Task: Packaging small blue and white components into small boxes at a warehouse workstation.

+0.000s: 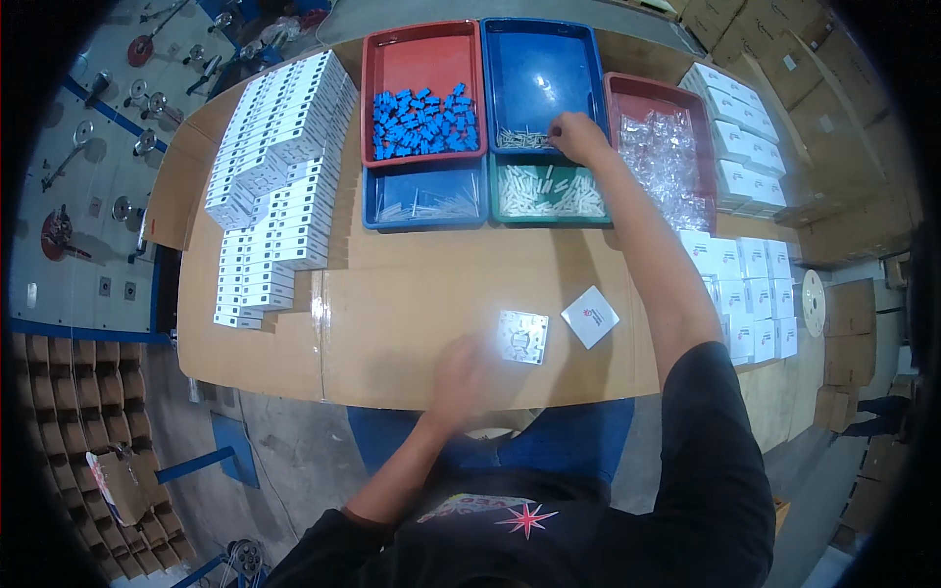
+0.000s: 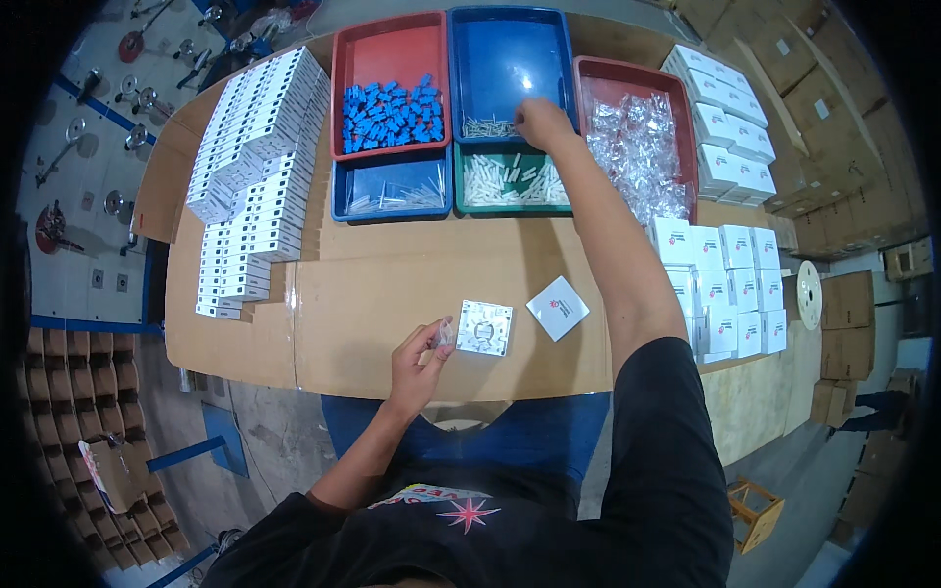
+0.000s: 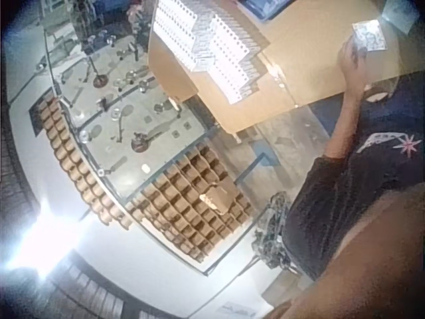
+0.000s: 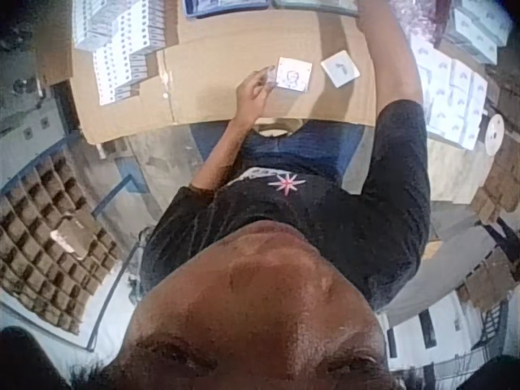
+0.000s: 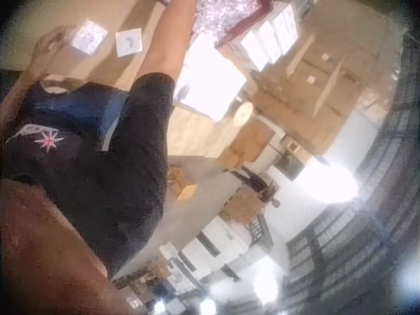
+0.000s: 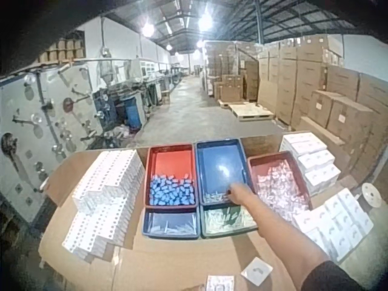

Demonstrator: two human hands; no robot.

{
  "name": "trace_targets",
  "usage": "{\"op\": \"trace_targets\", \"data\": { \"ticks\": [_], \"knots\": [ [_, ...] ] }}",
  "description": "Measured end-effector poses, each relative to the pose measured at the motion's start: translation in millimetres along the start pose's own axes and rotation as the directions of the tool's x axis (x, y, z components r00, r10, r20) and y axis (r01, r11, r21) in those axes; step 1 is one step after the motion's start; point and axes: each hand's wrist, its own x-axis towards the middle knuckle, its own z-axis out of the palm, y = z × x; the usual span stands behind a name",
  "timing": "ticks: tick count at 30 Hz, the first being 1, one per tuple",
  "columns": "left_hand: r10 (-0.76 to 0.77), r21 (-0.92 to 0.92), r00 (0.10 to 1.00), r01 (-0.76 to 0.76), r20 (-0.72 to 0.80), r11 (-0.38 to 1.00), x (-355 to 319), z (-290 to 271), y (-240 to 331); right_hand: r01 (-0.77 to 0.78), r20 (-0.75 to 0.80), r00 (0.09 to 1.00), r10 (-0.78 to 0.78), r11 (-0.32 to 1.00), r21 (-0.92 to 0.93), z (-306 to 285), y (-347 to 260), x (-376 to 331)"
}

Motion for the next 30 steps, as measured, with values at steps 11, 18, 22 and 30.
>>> {"op": "trace_targets", "data": {
  "ticks": [11,18,22,30],
  "knots": [
    [-0.043,-0.164,0.998,0.035,-0.047,0.986,23.0,-9.9,25.5,-0.075,-0.207,0.971,0.122,0.973,0.218,-5.5,2.4,-25.5],
    [-0.004,-0.233,0.993,-0.024,-0.121,0.972,32.3,-11.8,32.0,-0.126,-0.105,0.959,0.262,0.730,0.671,-25.6,-47.2,-93.3],
    [-0.022,-0.203,0.987,-0.011,-0.160,0.979,32.1,-5.7,26.6,-0.131,-0.031,0.962,0.272,0.557,0.820,-38.5,-100.9,-167.4],
    [0.117,-0.109,0.977,-0.138,-0.177,0.984,37.8,-6.2,64.0,-0.161,0.098,0.972,0.214,0.302,0.940,-36.0,-183.1,-278.6]
  ]
}}
